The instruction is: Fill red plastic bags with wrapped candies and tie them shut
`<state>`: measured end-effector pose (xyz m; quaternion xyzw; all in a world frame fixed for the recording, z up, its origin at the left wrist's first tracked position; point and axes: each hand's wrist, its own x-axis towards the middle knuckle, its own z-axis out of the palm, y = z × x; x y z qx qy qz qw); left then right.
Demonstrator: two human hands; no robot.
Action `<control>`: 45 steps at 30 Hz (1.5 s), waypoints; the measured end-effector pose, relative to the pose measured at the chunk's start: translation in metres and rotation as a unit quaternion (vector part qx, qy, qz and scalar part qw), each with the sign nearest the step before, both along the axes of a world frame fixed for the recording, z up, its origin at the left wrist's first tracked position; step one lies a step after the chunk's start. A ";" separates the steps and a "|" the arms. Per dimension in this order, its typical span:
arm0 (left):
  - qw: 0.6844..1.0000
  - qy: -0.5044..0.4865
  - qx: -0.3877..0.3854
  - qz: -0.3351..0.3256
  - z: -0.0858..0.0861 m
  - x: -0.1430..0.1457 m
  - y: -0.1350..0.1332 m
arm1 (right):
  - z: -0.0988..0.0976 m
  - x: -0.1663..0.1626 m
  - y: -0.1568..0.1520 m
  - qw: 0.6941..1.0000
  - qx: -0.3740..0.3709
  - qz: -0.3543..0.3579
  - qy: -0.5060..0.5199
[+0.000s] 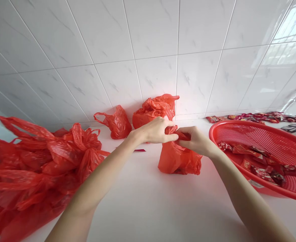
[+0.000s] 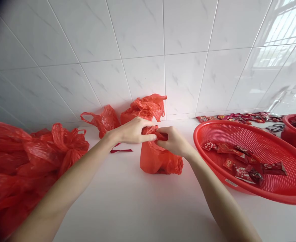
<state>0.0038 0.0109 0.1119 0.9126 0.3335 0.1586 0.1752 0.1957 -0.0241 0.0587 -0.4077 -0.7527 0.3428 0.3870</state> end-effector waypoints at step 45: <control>0.958 -0.219 -0.160 0.096 -0.067 -0.068 0.055 | 0.015 0.024 -0.003 0.978 0.119 0.153 -0.080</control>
